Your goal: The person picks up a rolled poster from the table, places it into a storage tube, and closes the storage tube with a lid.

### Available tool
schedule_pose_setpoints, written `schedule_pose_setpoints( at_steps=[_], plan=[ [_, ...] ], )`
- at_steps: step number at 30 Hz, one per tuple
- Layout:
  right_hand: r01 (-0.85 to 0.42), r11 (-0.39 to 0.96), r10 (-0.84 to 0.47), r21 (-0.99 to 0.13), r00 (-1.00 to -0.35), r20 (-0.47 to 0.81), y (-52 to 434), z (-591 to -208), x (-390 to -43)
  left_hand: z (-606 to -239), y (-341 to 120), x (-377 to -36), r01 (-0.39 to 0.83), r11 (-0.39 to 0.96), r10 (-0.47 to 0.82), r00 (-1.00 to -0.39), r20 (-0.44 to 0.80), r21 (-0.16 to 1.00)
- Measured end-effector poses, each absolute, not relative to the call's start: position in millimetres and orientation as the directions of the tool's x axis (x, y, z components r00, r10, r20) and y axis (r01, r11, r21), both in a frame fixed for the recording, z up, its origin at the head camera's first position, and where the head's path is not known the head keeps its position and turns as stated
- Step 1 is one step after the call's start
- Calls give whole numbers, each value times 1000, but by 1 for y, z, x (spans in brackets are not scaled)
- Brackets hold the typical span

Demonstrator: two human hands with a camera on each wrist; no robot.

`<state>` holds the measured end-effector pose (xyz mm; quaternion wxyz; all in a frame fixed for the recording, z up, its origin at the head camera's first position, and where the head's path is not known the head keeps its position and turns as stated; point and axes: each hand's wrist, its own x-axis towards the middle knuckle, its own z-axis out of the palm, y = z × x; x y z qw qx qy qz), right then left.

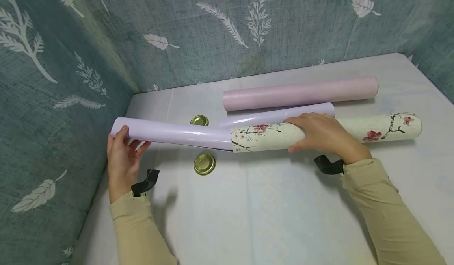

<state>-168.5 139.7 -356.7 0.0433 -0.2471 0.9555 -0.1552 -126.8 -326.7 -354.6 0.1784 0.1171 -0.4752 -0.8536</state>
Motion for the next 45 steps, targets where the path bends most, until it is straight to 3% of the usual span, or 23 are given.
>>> schedule_pose_setpoints(
  at_steps=[16, 26, 31, 38, 45],
  plan=[
    [-470, 821, -499, -324, -866, -10, 136, -356, -166, -351, -323, -128, 186, -521, -448, -890, -82, 833],
    [-478, 818, -516, -320, -855, -41, 134, -362, -168, -355, -317, -131, 152, -466, -416, -907, -64, 871],
    [-481, 817, -526, -318, -848, -68, 134, -364, -168, -356, -317, -135, 55, -486, -345, -929, -133, 872],
    [-476, 821, -524, -315, -847, -88, 135, -365, -168, -360, -306, -141, -35, -402, -199, -972, -124, 915],
    [-482, 819, -527, -310, -846, -78, 135, -365, -169, -368, -287, -152, -152, -409, -31, -983, -180, 900]
  ],
)
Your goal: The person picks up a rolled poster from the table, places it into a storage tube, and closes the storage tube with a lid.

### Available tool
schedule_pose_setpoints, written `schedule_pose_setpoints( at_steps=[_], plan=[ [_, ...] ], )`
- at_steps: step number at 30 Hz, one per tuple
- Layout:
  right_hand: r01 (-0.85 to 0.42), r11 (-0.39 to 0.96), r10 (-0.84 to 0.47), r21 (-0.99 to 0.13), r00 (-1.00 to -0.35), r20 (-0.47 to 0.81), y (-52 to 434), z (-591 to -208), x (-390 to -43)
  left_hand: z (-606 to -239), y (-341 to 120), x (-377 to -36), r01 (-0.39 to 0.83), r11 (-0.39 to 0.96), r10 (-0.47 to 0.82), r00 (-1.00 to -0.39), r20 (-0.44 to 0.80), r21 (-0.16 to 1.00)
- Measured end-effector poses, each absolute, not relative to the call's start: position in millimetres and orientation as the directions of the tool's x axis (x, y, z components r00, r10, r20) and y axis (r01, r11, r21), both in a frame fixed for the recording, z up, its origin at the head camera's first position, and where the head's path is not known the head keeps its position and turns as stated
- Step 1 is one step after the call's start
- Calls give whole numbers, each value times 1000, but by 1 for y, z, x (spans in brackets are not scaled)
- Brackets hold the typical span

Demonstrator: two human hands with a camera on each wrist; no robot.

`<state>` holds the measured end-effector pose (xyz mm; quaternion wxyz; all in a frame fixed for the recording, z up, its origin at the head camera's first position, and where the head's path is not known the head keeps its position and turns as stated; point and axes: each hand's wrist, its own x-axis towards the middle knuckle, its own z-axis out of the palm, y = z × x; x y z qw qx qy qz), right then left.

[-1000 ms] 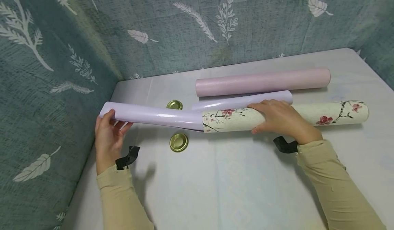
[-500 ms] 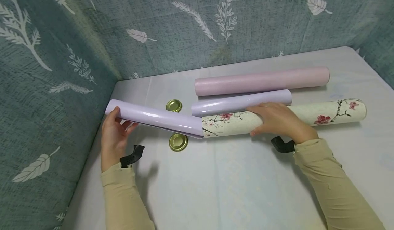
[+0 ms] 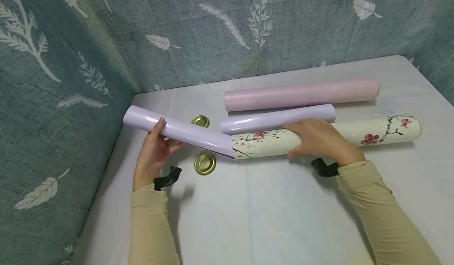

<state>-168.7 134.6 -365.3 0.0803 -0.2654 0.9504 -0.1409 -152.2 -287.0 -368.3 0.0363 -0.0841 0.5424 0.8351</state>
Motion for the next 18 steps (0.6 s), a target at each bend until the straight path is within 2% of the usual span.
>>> schedule_pose_setpoints(
  at_steps=[9, 18],
  plan=[
    [-466, 825, -509, -320, -859, -61, 136, -362, -170, -367, -286, -152, -139, -540, -5, -986, -169, 830],
    [-465, 824, -500, -323, -865, -32, 137, -361, -169, -369, -289, -152, -110, -547, -12, -990, -139, 830]
  ],
)
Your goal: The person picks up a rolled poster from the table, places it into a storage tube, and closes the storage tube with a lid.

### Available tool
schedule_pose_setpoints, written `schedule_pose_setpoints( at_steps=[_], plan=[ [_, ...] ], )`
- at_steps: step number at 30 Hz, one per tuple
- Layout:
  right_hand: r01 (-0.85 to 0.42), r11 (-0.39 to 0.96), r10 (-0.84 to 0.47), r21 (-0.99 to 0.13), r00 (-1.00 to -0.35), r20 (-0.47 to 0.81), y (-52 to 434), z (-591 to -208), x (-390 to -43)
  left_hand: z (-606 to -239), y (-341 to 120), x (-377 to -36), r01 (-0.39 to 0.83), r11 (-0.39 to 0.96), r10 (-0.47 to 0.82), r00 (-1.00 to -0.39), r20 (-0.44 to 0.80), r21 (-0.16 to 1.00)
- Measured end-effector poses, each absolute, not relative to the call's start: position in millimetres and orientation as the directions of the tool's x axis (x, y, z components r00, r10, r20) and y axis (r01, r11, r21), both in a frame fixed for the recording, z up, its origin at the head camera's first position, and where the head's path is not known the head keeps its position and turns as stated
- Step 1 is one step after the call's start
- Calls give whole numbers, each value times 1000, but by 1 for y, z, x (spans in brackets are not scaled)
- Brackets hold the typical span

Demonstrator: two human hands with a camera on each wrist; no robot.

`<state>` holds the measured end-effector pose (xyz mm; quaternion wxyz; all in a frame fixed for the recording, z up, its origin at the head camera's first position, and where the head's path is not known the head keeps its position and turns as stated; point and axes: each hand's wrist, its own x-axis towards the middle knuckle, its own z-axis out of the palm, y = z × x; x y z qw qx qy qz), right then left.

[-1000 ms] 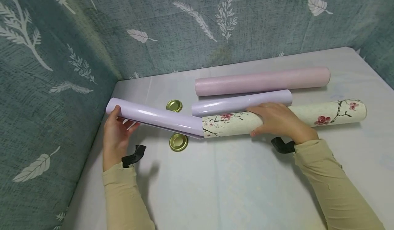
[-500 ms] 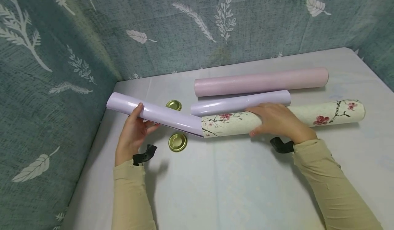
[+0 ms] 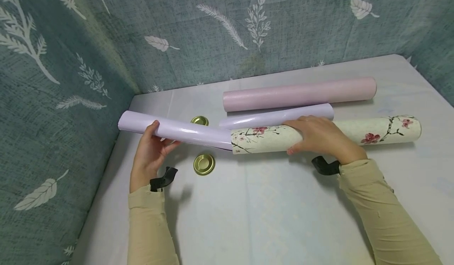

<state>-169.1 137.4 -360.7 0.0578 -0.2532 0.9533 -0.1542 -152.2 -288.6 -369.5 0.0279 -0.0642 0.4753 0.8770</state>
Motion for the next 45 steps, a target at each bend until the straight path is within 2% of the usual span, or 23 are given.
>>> schedule_pose_setpoints(
  at_steps=[9, 18, 24, 31, 35, 42, 45],
  plan=[
    [-471, 823, -504, -318, -863, -26, 137, -362, -169, -370, -287, -151, -122, -572, 7, -990, -144, 811],
    [-499, 795, -541, -345, -841, -30, 133, -365, -167, -369, -287, -149, -143, -474, -62, -979, -195, 869],
    [-485, 802, -536, -348, -842, -63, 131, -367, -167, -368, -289, -147, -77, -468, -133, -979, -157, 880],
    [-488, 805, -547, -337, -831, -104, 130, -368, -168, -366, -293, -146, -76, -370, -140, -981, -136, 926],
    [-480, 813, -538, -329, -835, -113, 130, -368, -168, -367, -294, -145, -48, -340, -197, -973, -121, 939],
    [-475, 818, -533, -324, -838, -117, 131, -367, -168, -369, -296, -144, 38, -397, -360, -925, -118, 917],
    [-474, 820, -531, -320, -839, -118, 131, -367, -167, -370, -298, -143, 58, -371, -396, -913, -101, 927]
  ],
)
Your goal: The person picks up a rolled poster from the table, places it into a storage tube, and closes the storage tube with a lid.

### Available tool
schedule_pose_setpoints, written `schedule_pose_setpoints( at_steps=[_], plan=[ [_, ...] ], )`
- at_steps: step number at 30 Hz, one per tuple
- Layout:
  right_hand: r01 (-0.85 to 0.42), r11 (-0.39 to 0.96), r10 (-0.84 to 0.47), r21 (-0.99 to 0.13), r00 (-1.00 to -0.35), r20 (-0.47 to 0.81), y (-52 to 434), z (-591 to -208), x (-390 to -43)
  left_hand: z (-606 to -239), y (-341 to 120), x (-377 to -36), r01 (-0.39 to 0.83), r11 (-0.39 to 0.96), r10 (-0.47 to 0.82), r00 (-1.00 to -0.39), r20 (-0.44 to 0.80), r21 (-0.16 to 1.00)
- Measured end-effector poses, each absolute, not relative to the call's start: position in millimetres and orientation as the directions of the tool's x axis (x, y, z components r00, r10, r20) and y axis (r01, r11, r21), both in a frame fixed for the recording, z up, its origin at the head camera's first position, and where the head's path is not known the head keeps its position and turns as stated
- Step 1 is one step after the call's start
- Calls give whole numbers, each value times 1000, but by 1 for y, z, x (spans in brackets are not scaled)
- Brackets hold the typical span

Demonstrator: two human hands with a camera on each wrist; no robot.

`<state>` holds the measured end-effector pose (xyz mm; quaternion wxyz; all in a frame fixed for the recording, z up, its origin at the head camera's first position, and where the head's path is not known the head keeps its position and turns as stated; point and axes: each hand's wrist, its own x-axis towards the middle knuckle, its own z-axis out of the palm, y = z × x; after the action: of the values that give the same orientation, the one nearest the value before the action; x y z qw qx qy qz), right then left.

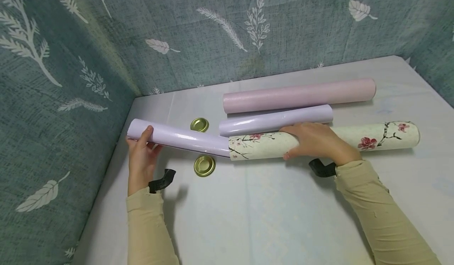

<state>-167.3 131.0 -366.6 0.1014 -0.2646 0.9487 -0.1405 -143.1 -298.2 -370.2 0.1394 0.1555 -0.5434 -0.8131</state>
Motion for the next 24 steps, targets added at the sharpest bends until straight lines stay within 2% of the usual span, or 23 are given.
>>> schedule_pose_setpoints(
  at_steps=[10, 18, 24],
  plan=[
    [-474, 821, -531, -318, -839, -120, 131, -367, -168, -374, -304, -141, 82, -334, -478, -874, -93, 939],
    [-476, 820, -532, -316, -839, -117, 132, -366, -167, -371, -310, -137, 2, -325, -480, -862, -163, 946],
    [-473, 822, -529, -317, -841, -117, 132, -367, -167, -385, -326, -142, -77, -160, -455, -879, -142, 984]
  ],
)
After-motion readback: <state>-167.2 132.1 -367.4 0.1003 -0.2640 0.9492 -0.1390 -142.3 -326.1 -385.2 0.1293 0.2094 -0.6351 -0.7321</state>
